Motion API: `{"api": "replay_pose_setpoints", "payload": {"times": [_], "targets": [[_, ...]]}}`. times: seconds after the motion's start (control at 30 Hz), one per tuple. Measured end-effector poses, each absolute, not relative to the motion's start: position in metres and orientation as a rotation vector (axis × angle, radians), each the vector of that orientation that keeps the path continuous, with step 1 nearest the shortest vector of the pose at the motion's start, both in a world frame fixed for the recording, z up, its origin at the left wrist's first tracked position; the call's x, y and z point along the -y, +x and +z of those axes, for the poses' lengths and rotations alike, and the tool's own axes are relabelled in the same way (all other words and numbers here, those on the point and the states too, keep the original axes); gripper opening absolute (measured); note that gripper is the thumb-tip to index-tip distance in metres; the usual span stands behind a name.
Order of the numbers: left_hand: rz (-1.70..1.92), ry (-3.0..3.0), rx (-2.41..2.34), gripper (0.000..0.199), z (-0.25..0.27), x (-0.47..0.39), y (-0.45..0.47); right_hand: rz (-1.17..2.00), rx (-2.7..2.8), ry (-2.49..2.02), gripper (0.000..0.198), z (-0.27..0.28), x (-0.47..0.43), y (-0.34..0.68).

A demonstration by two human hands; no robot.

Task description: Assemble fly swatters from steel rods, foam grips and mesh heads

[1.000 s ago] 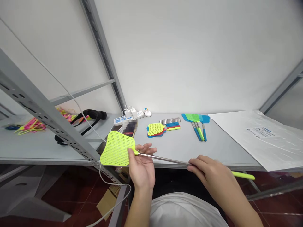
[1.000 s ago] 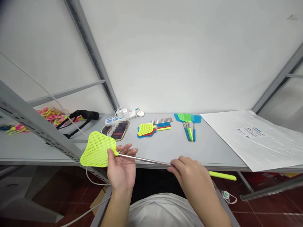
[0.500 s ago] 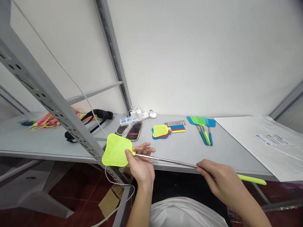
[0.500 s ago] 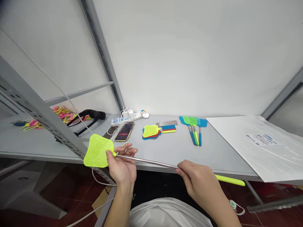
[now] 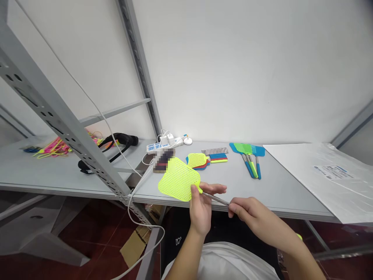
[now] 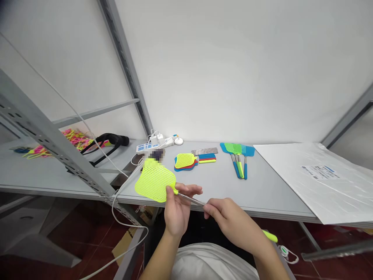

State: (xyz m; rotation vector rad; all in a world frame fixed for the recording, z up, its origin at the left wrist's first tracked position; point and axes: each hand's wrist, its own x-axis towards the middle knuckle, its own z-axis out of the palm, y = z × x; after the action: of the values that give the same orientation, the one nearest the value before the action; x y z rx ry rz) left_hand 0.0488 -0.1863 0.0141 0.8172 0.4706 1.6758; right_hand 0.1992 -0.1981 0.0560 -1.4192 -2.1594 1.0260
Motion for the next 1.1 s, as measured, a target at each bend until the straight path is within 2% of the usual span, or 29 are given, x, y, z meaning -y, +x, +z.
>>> {"api": "replay_pose_setpoints", "payload": {"times": [0.17, 0.4, 0.5, 0.67, 0.73, 0.83, 0.9, 1.03, 1.1], "targets": [[1.877, 0.465, -0.567, 0.038, 0.018, 0.174, 0.017, 0.795, 2.167, -1.418, 0.026, 0.049, 0.199, 0.209], [2.05, 0.366, -0.608, 0.039, 0.024, 0.163, -0.025, 0.557, 2.182, -1.437, 0.031, 0.034, 0.2, 0.231], [2.018, 0.446, -0.576, 0.041, 0.021, 0.168, -0.01, 0.813, 2.131, -1.354, 0.036, 0.035, 0.202, 0.215], [1.649, 0.697, -0.46, 0.051, 0.014, 0.177, 0.037, 1.541, 1.744, -1.136, 0.045, 0.019, 0.206, 0.174], [1.666, 0.752, -0.486, 0.051, 0.012, 0.177, 0.042, 1.697, 1.595, -1.087, 0.045, 0.011, 0.205, 0.166], [1.649, 0.768, -0.519, 0.049, 0.011, 0.176, 0.036, 1.757, 1.519, -1.067, 0.045, 0.007, 0.204, 0.165], [1.627, 0.76, -0.541, 0.047, 0.011, 0.174, 0.03, 1.631, 1.588, -1.106, 0.042, 0.01, 0.203, 0.166], [1.668, 0.704, -0.608, 0.042, 0.01, 0.172, 0.026, 1.039, 1.823, -1.222, 0.024, 0.014, 0.206, 0.164], [1.699, 0.679, -0.644, 0.041, 0.01, 0.171, 0.027, 0.826, 1.865, -1.26, 0.022, 0.011, 0.209, 0.16]]}}
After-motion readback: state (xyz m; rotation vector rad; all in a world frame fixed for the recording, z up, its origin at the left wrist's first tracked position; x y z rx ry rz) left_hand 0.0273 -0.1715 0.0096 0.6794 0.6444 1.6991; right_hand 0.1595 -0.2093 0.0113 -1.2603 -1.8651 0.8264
